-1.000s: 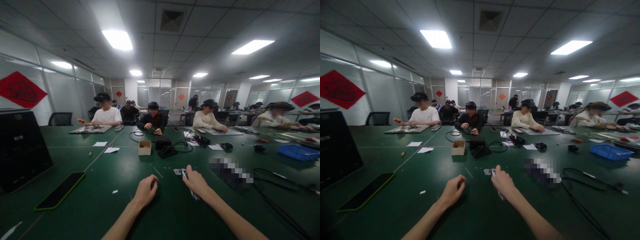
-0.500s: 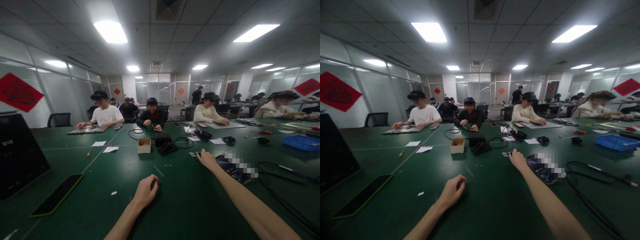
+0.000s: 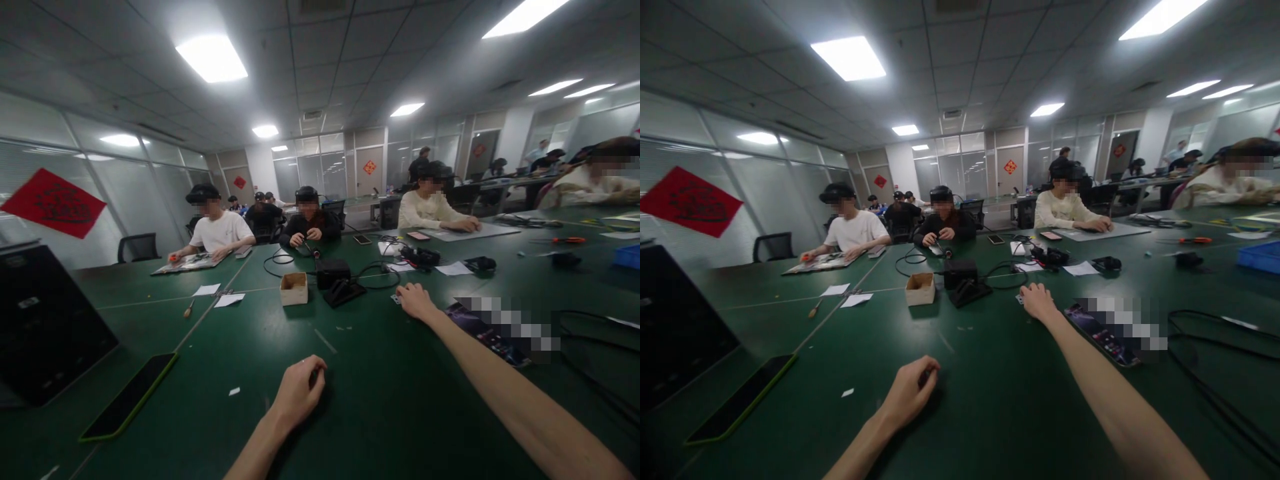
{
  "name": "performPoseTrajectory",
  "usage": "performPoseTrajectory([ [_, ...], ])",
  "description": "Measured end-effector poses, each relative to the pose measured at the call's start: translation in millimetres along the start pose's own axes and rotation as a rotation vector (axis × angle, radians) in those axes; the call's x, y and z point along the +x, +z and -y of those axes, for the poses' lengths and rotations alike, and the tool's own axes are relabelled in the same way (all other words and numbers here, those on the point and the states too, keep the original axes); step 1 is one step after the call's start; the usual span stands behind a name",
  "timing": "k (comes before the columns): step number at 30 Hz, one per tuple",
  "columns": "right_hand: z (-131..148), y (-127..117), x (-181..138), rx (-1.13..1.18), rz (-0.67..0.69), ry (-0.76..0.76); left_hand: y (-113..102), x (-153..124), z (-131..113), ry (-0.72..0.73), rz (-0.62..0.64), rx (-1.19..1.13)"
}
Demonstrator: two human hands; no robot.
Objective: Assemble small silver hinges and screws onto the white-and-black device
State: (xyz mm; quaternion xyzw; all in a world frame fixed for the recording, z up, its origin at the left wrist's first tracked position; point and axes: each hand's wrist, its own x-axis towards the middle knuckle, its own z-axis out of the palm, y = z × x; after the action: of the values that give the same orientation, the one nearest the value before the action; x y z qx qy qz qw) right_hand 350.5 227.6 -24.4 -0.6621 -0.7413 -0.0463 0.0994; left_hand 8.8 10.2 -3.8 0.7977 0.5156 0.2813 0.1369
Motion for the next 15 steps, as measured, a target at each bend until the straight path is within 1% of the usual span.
performPoseTrajectory([
  [2, -4.8, 4.6, 6.2, -0.018, 0.0, -0.007, 0.1, 0.2, -0.8, 0.002, 0.007, 0.018],
  [5, -7.7, 8.7, 10.9, -0.052, -0.023, 0.024, 0.4, 0.6, -1.9, 0.007, 0.007, 0.052],
  [9, -5.3, 9.1, 7.6, -0.074, -0.051, 0.008, 0.8, 0.2, -2.7, 0.026, 0.017, 0.074],
  [15, -4.4, 7.2, 3.2, -0.046, -0.079, 0.002, 0.8, -0.4, -2.9, 0.025, 0.006, 0.077],
])
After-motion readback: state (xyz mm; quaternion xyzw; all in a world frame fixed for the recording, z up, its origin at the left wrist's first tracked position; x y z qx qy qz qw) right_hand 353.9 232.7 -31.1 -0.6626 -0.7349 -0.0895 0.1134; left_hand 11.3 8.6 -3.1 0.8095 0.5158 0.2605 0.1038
